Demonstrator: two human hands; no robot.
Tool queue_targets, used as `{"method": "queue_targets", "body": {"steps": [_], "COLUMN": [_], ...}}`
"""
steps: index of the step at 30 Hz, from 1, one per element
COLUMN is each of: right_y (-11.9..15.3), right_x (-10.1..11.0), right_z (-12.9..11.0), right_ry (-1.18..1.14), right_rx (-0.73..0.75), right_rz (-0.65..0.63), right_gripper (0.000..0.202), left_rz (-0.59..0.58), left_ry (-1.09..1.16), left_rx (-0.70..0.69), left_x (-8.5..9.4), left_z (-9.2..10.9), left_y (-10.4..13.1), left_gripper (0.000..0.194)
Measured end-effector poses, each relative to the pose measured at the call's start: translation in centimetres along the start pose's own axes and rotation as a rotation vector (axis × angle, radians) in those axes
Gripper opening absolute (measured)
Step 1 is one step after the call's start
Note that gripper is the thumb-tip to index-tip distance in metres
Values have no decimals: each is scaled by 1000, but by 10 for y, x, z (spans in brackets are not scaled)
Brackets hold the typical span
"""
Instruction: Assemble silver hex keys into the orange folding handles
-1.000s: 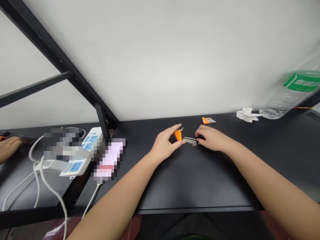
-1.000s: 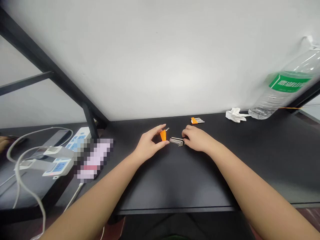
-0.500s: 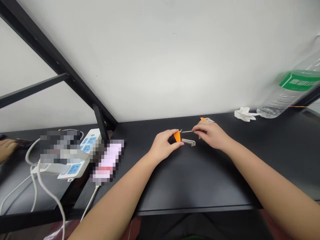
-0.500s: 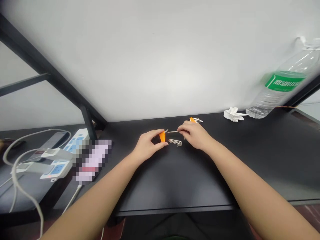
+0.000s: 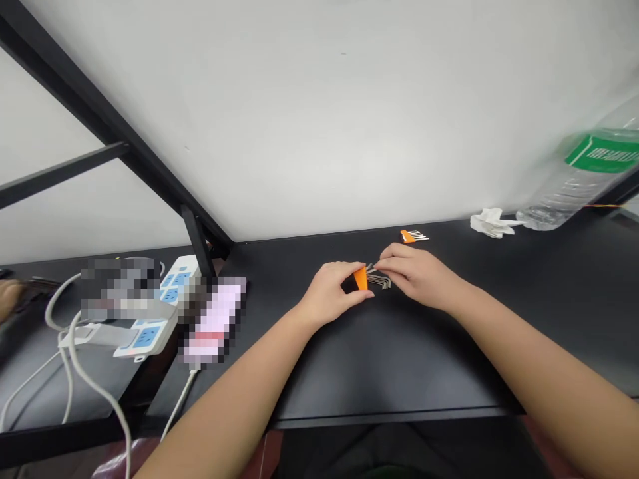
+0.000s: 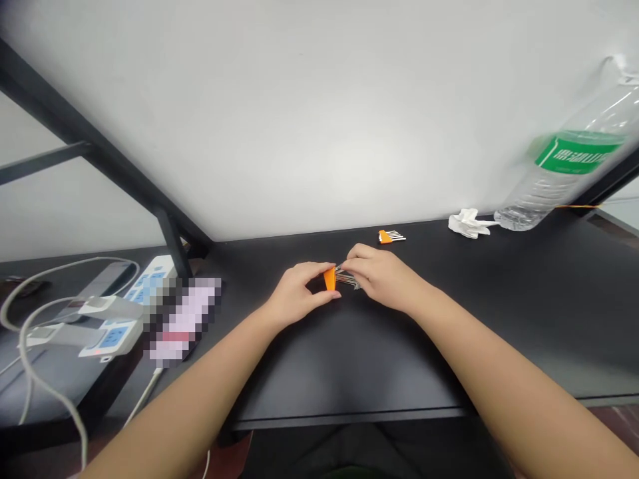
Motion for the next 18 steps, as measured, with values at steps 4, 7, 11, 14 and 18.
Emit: {"method": "queue_targets", "body": {"steps": [4, 7, 11, 14, 18], "right_y": [-3, -2, -1, -2, -4], "right_x": [-10, -7, 1, 4, -2], "right_z": [1, 10, 15, 11, 6], "right_ry": [-204, -262, -187, -139, -192], "right_rx": [-49, -91, -72, -35, -37], "right_rz": [-18, 35, 72, 93, 115], "right_gripper": [26, 21, 6, 11, 14], "left_rz": [-9, 12, 35, 41, 11], "left_ry": [79, 167, 198, 214, 250], "left_rx": [19, 47, 65, 71, 50], "left_x": [-3, -1, 3, 5, 4], "left_z": [0, -4, -2, 1, 6], "left_y": [0, 1, 4, 5, 4], "left_gripper": [59, 70, 74, 77, 81]}}
Point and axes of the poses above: each hand's wrist, its own y-axis away from the middle knuckle, its own x-axis out of the back of the hand, z = x × y, the point moved 10 cm from there along -y, towards the middle knuckle, and after that the axes turned 14 degrees about -z, right-handed, at the moved point
